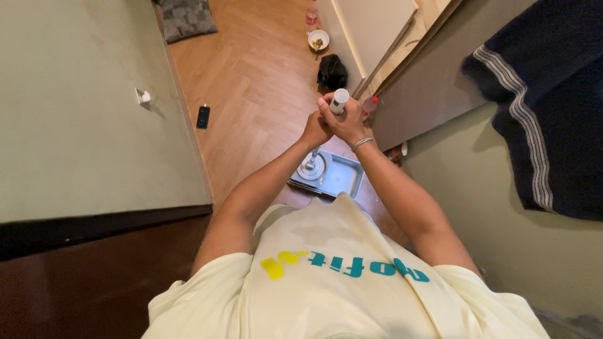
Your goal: The person assembles a spin mop by attaching the mop head to the handle and securing it with a twist lock. The person then lifts the assembled mop and moves toward a staircase.
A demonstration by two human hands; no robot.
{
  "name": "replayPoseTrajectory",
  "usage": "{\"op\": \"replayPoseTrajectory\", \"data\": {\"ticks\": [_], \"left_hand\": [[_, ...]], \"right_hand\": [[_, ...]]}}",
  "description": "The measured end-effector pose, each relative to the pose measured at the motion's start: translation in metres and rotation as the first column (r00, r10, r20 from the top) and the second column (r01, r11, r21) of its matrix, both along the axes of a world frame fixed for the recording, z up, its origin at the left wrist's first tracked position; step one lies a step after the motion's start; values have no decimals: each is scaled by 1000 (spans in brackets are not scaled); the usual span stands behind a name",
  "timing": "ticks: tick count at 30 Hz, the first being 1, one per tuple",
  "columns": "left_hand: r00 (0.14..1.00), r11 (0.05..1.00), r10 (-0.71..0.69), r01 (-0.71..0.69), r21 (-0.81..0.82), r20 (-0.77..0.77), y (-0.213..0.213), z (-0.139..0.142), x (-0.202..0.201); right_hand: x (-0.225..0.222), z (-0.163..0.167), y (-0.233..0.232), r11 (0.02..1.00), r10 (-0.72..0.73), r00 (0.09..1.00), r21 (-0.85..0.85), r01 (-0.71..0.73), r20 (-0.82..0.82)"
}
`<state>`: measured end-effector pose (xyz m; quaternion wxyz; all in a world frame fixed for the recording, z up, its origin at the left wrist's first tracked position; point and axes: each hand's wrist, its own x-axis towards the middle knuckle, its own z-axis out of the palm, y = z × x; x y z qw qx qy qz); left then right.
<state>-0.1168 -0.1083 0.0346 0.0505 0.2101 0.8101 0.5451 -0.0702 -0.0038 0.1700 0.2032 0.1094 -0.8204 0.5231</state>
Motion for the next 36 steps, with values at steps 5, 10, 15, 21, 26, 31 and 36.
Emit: {"op": "replayPoseTrajectory", "data": {"ticks": [5, 10, 15, 21, 26, 31, 36], "left_hand": [[999, 995, 36, -36, 92, 1, 4, 2, 3], [998, 986, 55, -60, 157, 36, 4, 13, 2], [999, 994, 30, -33, 100, 31, -6, 8, 9], [991, 994, 104, -106, 23, 85, -15, -4, 19], [969, 968, 240, -234, 90, -65, -14, 4, 10], [961, 952, 269, -253, 170, -73, -11, 12, 3], [941, 939, 316, -293, 182, -116, -10, 15, 7]], "right_hand": [[-1, -4, 6, 997, 63, 997, -34, -62, 34], [-14, 1, 7, 998, 44, 992, -40, -49, -122], [-19, 9, -3, 937, 131, 991, -326, -125, -3], [-13, 3, -7, 927, 252, 966, -301, -224, 58], [-16, -3, -9, 937, 284, 946, -255, -239, 158], [-22, 0, -11, 941, 282, 941, -245, -233, 188], [-26, 1, -12, 945, 283, 949, -211, -251, 137]]}}
